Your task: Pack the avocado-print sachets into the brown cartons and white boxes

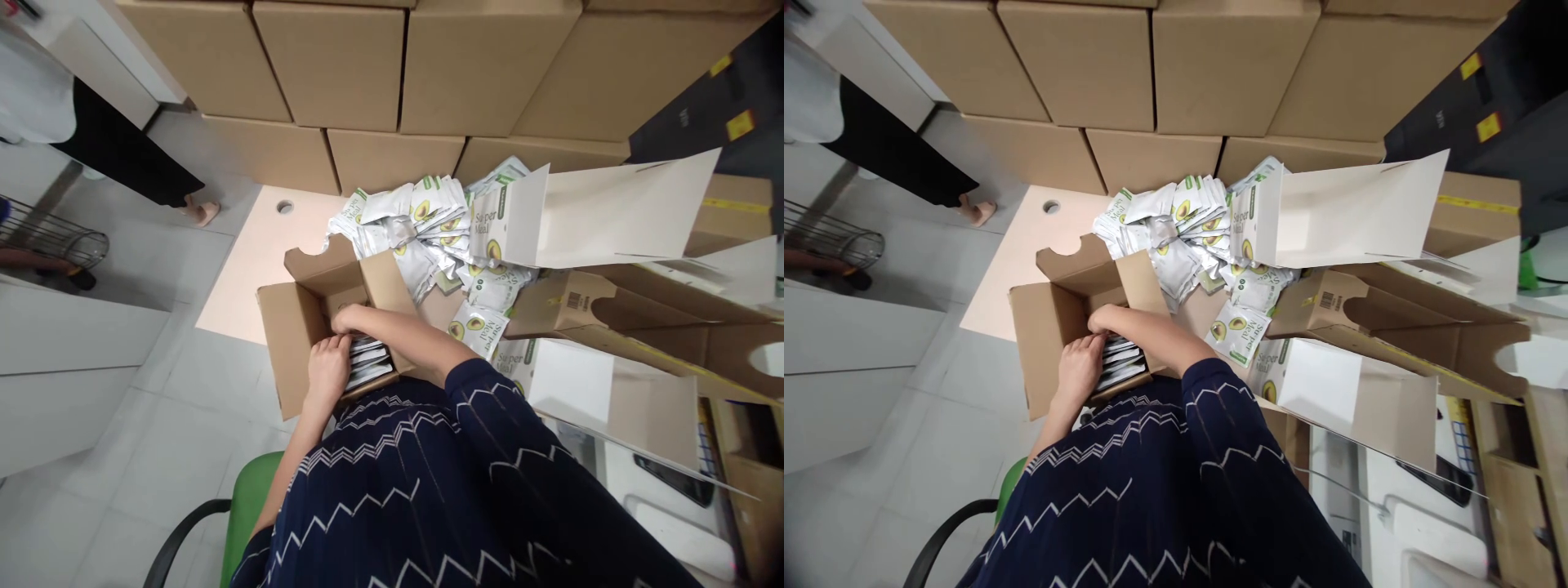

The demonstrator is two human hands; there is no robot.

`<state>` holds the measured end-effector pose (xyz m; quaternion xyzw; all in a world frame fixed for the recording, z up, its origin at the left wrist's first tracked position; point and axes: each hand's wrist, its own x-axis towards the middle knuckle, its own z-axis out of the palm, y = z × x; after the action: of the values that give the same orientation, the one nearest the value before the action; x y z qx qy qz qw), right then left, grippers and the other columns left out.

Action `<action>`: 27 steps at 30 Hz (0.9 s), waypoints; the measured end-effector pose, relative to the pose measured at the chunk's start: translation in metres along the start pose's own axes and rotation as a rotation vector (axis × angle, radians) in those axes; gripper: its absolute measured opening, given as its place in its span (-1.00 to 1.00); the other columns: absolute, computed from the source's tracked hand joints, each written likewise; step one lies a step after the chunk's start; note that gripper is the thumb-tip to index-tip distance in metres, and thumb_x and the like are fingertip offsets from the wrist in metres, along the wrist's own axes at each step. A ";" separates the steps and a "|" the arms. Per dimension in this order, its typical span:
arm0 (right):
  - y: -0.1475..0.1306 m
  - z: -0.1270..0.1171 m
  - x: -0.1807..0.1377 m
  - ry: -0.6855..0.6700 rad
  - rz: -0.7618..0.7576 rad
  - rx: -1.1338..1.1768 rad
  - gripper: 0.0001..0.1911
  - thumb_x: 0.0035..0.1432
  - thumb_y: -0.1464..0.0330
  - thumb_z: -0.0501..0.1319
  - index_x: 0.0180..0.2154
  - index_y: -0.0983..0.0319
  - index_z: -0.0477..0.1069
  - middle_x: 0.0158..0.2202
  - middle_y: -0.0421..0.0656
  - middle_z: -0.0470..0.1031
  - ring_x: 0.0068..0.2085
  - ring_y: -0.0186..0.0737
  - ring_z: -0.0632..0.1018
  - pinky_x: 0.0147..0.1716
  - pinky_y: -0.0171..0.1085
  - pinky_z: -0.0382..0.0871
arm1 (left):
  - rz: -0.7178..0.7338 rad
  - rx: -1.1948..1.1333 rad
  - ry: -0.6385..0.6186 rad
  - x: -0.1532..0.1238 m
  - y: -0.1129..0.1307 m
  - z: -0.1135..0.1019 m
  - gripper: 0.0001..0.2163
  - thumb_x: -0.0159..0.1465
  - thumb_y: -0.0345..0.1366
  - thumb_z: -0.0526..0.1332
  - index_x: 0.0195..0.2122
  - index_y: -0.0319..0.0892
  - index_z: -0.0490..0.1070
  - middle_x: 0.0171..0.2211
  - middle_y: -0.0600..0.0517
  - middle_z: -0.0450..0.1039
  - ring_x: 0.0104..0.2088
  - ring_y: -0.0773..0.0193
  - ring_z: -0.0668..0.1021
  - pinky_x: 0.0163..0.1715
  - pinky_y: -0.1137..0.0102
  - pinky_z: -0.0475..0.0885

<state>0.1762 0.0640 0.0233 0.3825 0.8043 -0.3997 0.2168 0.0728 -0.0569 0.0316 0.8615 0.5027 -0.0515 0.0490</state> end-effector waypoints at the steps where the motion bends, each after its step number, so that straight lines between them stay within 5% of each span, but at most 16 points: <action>1: -0.003 -0.004 -0.005 0.052 0.002 0.003 -0.85 0.07 0.56 0.22 -0.32 0.44 0.56 -0.30 0.04 0.60 -0.20 -0.08 0.60 -0.23 -0.27 0.48 | -0.002 0.001 -0.001 0.000 -0.001 0.000 -0.70 0.36 -0.39 -0.01 0.01 -0.16 0.44 -0.13 -0.12 0.54 -0.11 0.08 0.54 -0.11 0.23 0.36; 5: 0.004 -0.023 -0.056 0.370 -0.239 0.361 -0.72 0.34 0.35 0.06 -0.09 0.31 0.49 -0.20 -0.05 0.60 -0.28 -0.33 0.59 -0.31 -0.42 0.45 | 0.005 0.000 0.007 -0.001 -0.005 0.002 -0.70 0.36 -0.39 0.00 0.01 -0.14 0.45 -0.15 -0.09 0.55 -0.14 0.08 0.54 -0.13 0.23 0.36; 8: 0.040 -0.025 -0.107 0.714 -0.423 0.780 -0.63 0.37 0.15 0.04 -0.01 0.25 0.42 -0.33 -0.15 0.57 -0.42 -0.42 0.54 -0.37 -0.45 0.43 | 0.004 -0.008 0.018 -0.003 -0.005 0.002 -0.70 0.35 -0.40 0.02 0.01 -0.13 0.45 -0.14 -0.08 0.56 -0.14 0.08 0.54 -0.13 0.23 0.35; 10: 0.076 -0.015 -0.127 1.042 -0.251 0.875 -0.55 0.36 0.07 -0.01 -0.01 0.25 0.40 -0.36 -0.16 0.53 -0.42 -0.39 0.53 -0.37 -0.41 0.44 | 0.005 -0.010 0.021 -0.004 -0.005 0.002 -0.70 0.34 -0.41 0.03 0.01 -0.13 0.45 -0.13 -0.09 0.56 -0.13 0.08 0.53 -0.13 0.23 0.35; 12: 0.112 0.002 -0.129 1.245 0.110 0.813 -0.53 0.35 0.08 0.00 0.03 0.28 0.38 -0.27 -0.09 0.53 -0.31 -0.29 0.56 -0.26 -0.31 0.46 | 0.010 -0.005 0.021 -0.004 -0.005 0.002 -0.70 0.33 -0.42 0.04 0.02 -0.13 0.45 -0.13 -0.09 0.55 -0.13 0.07 0.53 -0.13 0.23 0.36; 15: 0.153 0.034 -0.107 1.107 0.535 0.525 -0.30 0.17 0.12 0.24 0.25 0.31 0.21 0.15 0.15 0.35 0.10 0.04 0.45 0.05 -0.10 0.35 | 0.015 0.008 0.024 -0.004 -0.005 0.002 -0.70 0.32 -0.42 0.05 0.01 -0.14 0.45 -0.13 -0.09 0.55 -0.13 0.07 0.53 -0.13 0.23 0.36; 18: 0.167 0.064 -0.076 0.878 0.682 0.349 0.04 0.04 0.08 0.34 0.39 0.24 -0.11 0.41 0.20 -0.16 0.35 0.31 0.08 0.20 0.08 0.13 | 0.012 0.013 0.030 -0.003 -0.004 0.001 -0.71 0.34 -0.40 0.04 0.00 -0.13 0.46 -0.13 -0.09 0.56 -0.13 0.07 0.53 -0.13 0.23 0.36; 21: 0.163 0.085 -0.056 0.854 0.735 0.260 -0.08 0.19 0.10 0.20 0.41 0.25 -0.17 0.43 0.18 -0.24 0.38 0.31 -0.06 0.23 0.11 0.05 | 0.010 0.008 0.032 -0.004 -0.003 0.000 -0.71 0.35 -0.41 0.03 0.00 -0.13 0.46 -0.12 -0.07 0.56 -0.12 0.08 0.53 -0.11 0.23 0.37; 27: 0.160 0.101 -0.052 0.846 0.742 0.172 -0.24 0.25 0.40 0.06 0.40 0.35 -0.16 0.41 0.24 -0.15 0.37 0.30 0.01 0.21 0.10 0.08 | 0.012 0.003 0.036 -0.006 -0.003 0.000 -0.70 0.35 -0.41 0.01 0.01 -0.13 0.45 -0.11 -0.06 0.56 -0.11 0.08 0.53 -0.10 0.24 0.37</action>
<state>0.3392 0.0215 -0.0781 0.7826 0.5973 -0.1728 -0.0302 0.0677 -0.0605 0.0323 0.8654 0.4983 -0.0361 0.0390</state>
